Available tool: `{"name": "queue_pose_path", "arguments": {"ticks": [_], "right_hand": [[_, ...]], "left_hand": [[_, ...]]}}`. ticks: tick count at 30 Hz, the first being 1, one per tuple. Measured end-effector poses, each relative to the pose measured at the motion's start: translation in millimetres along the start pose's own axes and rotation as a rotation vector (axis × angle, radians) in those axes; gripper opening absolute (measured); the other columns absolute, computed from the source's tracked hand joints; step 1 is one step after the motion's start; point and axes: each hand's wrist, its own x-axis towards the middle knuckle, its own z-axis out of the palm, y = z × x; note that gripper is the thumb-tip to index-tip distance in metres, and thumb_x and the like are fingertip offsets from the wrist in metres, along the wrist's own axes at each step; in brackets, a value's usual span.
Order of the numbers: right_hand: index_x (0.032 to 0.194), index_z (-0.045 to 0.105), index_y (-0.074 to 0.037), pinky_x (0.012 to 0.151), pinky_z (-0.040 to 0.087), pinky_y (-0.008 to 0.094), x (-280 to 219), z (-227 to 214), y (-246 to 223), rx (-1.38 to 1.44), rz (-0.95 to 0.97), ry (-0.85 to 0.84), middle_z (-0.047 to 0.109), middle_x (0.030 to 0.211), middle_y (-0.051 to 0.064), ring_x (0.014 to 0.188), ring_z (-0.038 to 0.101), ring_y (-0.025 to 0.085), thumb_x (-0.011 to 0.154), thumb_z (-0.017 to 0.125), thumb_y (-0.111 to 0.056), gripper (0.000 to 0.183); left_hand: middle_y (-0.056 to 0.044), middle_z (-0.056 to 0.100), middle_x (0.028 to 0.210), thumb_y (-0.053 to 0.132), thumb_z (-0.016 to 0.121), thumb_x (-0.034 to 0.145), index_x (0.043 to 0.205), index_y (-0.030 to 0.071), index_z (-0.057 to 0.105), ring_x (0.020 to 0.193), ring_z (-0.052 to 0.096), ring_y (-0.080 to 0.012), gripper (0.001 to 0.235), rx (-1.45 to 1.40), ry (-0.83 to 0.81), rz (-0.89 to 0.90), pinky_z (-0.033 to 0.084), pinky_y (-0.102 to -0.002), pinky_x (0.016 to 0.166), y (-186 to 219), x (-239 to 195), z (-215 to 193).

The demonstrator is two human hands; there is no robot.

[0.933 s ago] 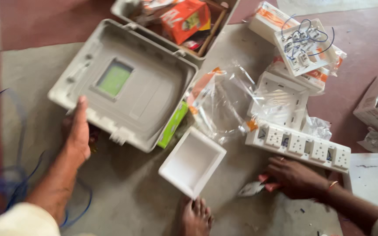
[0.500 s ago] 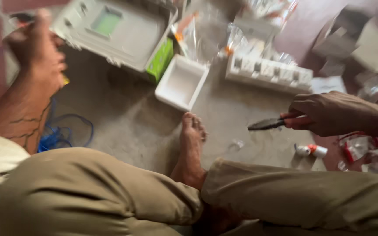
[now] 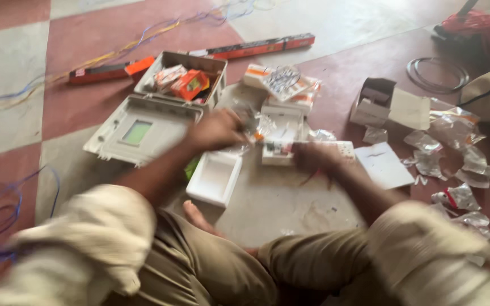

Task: The person wires an electrical switchboard by hand and using a screwdriver. The person inserts wires into terminals on the back of the switchboard and tightens the screws to secure them.

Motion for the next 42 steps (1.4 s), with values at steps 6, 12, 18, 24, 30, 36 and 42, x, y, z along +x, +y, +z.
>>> {"name": "queue_pose_path", "arguments": {"ticks": [6, 12, 18, 24, 30, 36, 42], "right_hand": [[0.085, 0.070, -0.007, 0.070, 0.055, 0.047, -53.6, 45.6, -88.5, 0.786, 0.842, -0.607, 0.073, 0.081, 0.022, 0.075, 0.073, 0.035, 0.091, 0.066, -0.030, 0.024], [0.123, 0.071, -0.025, 0.098, 0.052, 0.044, -37.8, 17.8, -76.6, 0.696, 0.846, -0.471, 0.068, 0.126, 0.009, 0.120, 0.062, 0.031, 0.080, 0.071, -0.027, 0.043], [0.135, 0.051, -0.014, 0.104, 0.048, 0.053, -5.3, 78.4, -87.0, 0.652, 1.009, -0.502, 0.054, 0.135, 0.021, 0.129, 0.053, 0.044, 0.094, 0.067, -0.044, 0.053], [0.130, 0.052, -0.017, 0.102, 0.050, 0.050, 6.7, 91.6, -86.9, 0.590, 0.842, -0.494, 0.057, 0.123, 0.014, 0.120, 0.056, 0.041, 0.097, 0.054, -0.054, 0.050], [0.135, 0.049, -0.020, 0.107, 0.048, 0.052, 46.7, 7.0, -71.1, 0.562, 0.954, -0.788, 0.050, 0.142, 0.012, 0.134, 0.049, 0.041, 0.097, 0.050, -0.062, 0.056], [0.146, 0.049, -0.022, 0.113, 0.043, 0.045, 48.5, 16.5, -58.6, 0.680, 0.855, -0.527, 0.054, 0.139, 0.010, 0.132, 0.050, 0.035, 0.085, 0.071, -0.053, 0.071], [0.130, 0.059, -0.020, 0.108, 0.048, 0.041, 58.7, 14.3, -47.7, 0.797, 0.846, -0.524, 0.064, 0.126, 0.008, 0.125, 0.061, 0.028, 0.086, 0.074, -0.036, 0.049]], "left_hand": [[-0.007, 0.074, 0.107, 0.045, 0.090, 0.066, 0.116, 0.023, 0.071, 0.099, 0.071, -0.0266, 0.058, -0.165, -0.347, -0.163, 0.057, -0.042, 0.086, 76.1, 31.1, 135.1], [-0.009, 0.077, 0.102, 0.031, 0.081, 0.078, 0.106, 0.016, 0.074, 0.097, 0.074, -0.0299, 0.033, -0.326, -0.373, -0.277, 0.058, -0.044, 0.085, 45.0, -5.6, 207.1], [-0.018, 0.072, 0.103, 0.024, 0.084, 0.080, 0.102, 0.008, 0.073, 0.100, 0.070, -0.0371, 0.029, -0.376, -0.244, -0.504, 0.056, -0.047, 0.088, 2.4, -23.5, 279.8], [-0.027, 0.060, 0.129, 0.003, 0.067, 0.090, 0.115, 0.014, 0.073, 0.108, 0.066, -0.0449, 0.027, -0.295, -0.265, -0.500, 0.056, -0.052, 0.089, 20.6, -10.8, 254.4], [-0.030, 0.036, 0.149, 0.028, 0.083, 0.080, 0.134, 0.000, 0.054, 0.116, 0.060, -0.0466, 0.067, -0.139, -0.727, -0.512, 0.063, -0.057, 0.081, 40.5, 21.8, 167.3], [-0.017, 0.064, 0.129, 0.020, 0.052, 0.108, 0.141, 0.000, 0.057, 0.125, 0.057, -0.0370, 0.039, 0.154, 0.077, -0.515, 0.050, -0.055, 0.090, -80.3, 93.7, 132.9], [-0.014, 0.058, 0.140, 0.041, 0.079, 0.080, 0.138, 0.003, 0.052, 0.134, 0.050, -0.0333, 0.074, 0.267, 0.232, -0.578, 0.036, -0.056, 0.109, -213.8, 134.9, 144.1]]}}
